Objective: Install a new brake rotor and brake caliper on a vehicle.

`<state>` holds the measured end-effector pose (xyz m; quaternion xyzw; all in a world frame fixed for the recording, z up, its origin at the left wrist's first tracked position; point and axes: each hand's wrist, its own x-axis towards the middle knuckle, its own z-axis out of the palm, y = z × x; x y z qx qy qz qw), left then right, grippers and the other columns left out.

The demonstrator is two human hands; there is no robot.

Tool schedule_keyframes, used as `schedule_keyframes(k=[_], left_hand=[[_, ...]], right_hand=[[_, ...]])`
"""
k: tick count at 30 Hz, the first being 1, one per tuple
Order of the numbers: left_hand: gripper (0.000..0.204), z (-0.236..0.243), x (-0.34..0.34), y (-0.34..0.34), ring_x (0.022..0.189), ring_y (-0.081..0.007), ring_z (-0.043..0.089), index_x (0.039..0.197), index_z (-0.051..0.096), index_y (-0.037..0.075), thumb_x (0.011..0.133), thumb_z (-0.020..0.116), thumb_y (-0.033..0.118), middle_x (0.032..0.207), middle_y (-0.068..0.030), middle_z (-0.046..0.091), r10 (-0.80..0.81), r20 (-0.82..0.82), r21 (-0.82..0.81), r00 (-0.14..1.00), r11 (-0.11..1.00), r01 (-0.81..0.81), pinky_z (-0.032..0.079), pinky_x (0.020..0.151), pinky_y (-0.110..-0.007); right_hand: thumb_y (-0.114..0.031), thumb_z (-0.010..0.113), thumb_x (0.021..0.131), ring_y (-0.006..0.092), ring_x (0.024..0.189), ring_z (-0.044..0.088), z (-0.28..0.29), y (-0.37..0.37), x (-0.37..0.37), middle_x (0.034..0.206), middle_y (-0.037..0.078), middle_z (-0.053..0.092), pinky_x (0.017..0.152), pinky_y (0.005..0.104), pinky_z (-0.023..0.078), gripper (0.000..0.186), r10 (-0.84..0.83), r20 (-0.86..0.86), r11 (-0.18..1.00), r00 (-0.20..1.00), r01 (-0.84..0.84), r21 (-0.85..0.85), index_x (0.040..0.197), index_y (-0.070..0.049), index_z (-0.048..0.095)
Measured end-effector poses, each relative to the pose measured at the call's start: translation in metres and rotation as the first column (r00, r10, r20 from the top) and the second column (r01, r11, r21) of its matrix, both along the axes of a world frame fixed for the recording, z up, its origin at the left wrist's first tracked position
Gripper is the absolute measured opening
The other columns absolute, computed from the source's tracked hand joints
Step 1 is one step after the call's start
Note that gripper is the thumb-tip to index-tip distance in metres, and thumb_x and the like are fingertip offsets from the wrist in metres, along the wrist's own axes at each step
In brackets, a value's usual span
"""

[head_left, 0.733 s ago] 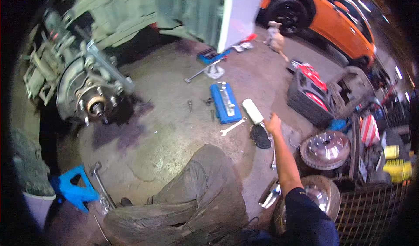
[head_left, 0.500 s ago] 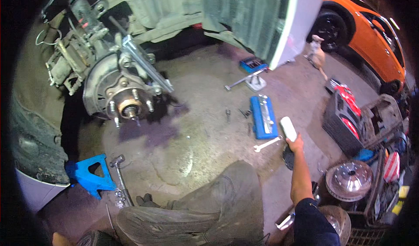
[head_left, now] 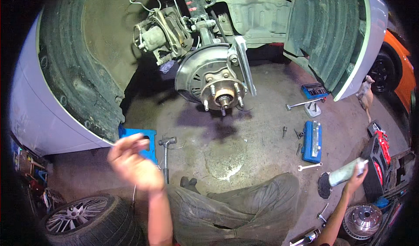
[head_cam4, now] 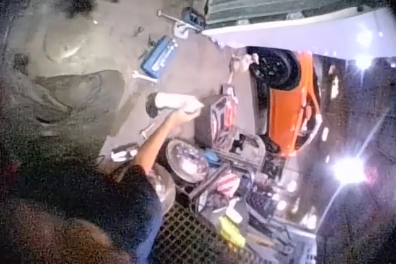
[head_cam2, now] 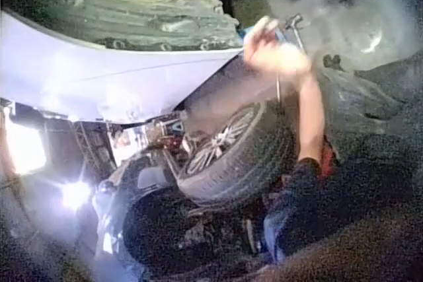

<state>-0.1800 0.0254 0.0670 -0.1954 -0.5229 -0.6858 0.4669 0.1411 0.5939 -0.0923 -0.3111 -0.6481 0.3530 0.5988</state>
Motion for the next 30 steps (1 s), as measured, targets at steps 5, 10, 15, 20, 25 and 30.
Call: schedule_keyframes(k=[5,10,15,20,25,30], left_hand=[[0.022,-0.134,-0.031,0.036,0.076,-0.0131,0.058,0.118,0.050,0.002,0.102,0.045,0.016,0.095,-0.0112,0.066,-0.177,0.405,-0.053,0.897,0.975,0.216,0.045,0.067,-0.025],[0.027,-0.193,-0.024,0.038,0.072,-0.0098,0.061,0.120,0.051,0.004,0.099,0.056,0.021,0.096,-0.0099,0.069,-0.437,0.722,0.159,0.537,0.860,0.486,0.045,0.062,-0.022],[0.030,-0.206,-0.017,0.033,0.075,-0.0092,0.060,0.122,0.053,0.005,0.100,0.054,0.026,0.100,-0.0072,0.069,-0.408,0.876,0.130,0.259,0.716,0.686,0.046,0.065,-0.023],[0.053,-0.206,0.013,0.057,0.104,-0.0214,0.061,0.140,0.042,0.005,0.095,0.061,0.027,0.127,-0.0163,0.056,-0.577,0.792,0.288,-0.199,0.066,0.955,0.052,0.087,-0.036],[0.087,-0.201,0.067,0.105,0.114,-0.0240,0.056,0.145,0.029,-0.002,0.079,0.078,0.024,0.128,-0.0144,0.056,-0.553,0.742,0.302,-0.380,-0.231,0.925,0.046,0.096,-0.038],[0.085,-0.206,0.067,0.092,0.107,-0.0293,0.060,0.132,0.035,0.000,0.072,0.084,0.033,0.116,-0.0204,0.061,-0.460,0.869,-0.109,0.183,0.184,0.977,0.048,0.091,-0.041]], right_hand=[[-0.053,0.045,0.096,0.0215,0.090,0.064,0.044,-0.112,-0.084,0.104,0.011,0.064,0.079,0.0372,0.055,0.056,0.312,-0.553,0.738,0.772,-0.564,-0.370,0.122,-0.004,0.054],[-0.051,0.049,0.095,0.0214,0.078,0.064,0.061,-0.230,-0.164,0.099,0.009,0.061,0.067,0.0357,0.056,0.054,0.655,-0.599,0.203,0.460,-0.871,-0.448,0.135,-0.014,0.044],[-0.044,0.046,0.100,0.0155,0.099,0.057,0.028,-0.280,-0.189,0.114,0.006,0.055,0.084,0.0291,0.049,0.051,0.769,-0.307,0.380,0.561,-0.786,-0.488,0.138,-0.011,0.042],[-0.026,0.062,0.094,0.0196,0.106,0.059,-0.008,-0.312,-0.178,0.124,0.011,0.055,0.091,0.0346,0.051,0.064,0.987,-0.018,0.129,0.161,-0.849,-0.513,0.146,-0.014,0.029],[-0.026,0.067,0.091,0.0182,0.113,0.053,0.005,-0.312,-0.192,0.125,0.012,0.054,0.096,0.0310,0.046,0.069,0.734,-0.622,-0.004,0.272,-0.915,-0.404,0.147,-0.010,0.029],[-0.008,0.082,0.068,0.0204,0.108,0.053,0.002,-0.327,-0.205,0.120,0.009,0.052,0.095,0.0365,0.045,0.089,0.837,0.077,0.529,0.541,-0.765,-0.367,0.144,-0.009,0.035]])
